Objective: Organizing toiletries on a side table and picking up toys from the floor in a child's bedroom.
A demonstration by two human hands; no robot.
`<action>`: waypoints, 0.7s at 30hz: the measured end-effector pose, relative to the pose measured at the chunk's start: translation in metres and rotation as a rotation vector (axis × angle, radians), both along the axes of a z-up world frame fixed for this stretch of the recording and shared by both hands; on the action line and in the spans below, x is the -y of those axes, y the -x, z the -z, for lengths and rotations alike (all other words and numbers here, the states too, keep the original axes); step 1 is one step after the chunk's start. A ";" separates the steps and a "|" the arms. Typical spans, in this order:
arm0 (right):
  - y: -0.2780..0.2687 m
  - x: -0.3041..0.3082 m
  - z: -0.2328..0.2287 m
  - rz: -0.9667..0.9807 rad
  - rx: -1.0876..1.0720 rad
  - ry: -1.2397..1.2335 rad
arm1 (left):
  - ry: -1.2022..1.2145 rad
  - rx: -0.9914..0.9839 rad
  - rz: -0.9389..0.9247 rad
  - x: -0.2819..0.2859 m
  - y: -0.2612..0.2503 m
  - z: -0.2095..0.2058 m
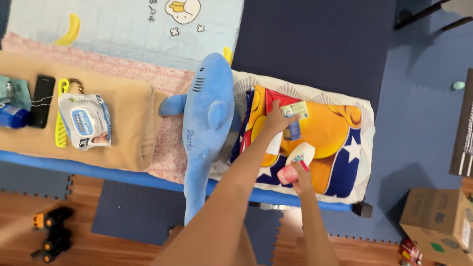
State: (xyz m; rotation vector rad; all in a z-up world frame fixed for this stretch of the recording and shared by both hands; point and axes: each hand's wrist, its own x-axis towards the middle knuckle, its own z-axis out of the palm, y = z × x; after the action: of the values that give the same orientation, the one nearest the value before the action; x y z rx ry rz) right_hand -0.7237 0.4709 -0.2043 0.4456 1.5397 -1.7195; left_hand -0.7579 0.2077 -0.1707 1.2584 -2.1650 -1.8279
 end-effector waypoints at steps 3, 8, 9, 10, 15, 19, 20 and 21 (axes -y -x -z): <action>0.002 0.009 0.004 0.005 -0.007 -0.011 | -0.005 0.130 0.177 -0.006 0.029 0.027; -0.007 -0.009 0.005 -0.038 -0.007 0.014 | 0.039 0.153 0.208 -0.021 0.004 0.001; -0.002 -0.002 0.007 -0.042 -0.004 0.040 | 0.100 0.051 0.165 -0.014 -0.001 0.000; -0.004 -0.017 0.022 -0.052 -0.017 0.055 | 0.116 0.041 0.155 -0.027 -0.024 0.007; -0.011 0.007 0.016 -0.245 -0.063 0.024 | 0.126 -0.189 -0.083 -0.031 -0.183 -0.029; -0.070 0.071 -0.045 -0.462 -0.089 0.111 | 0.108 -0.212 -0.223 -0.004 -0.371 -0.127; -0.092 0.092 -0.062 -0.528 -0.113 0.078 | 0.045 -0.164 -0.297 -0.001 -0.421 -0.148; -0.121 0.109 -0.079 -0.584 -0.138 0.048 | -0.021 -0.118 -0.361 -0.001 -0.475 -0.168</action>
State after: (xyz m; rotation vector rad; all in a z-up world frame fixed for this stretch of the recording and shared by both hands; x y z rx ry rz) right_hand -0.6029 0.3618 -0.1258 -0.1468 1.5260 -1.3398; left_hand -0.2828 0.2091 -0.0031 1.3957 -1.7267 -1.7294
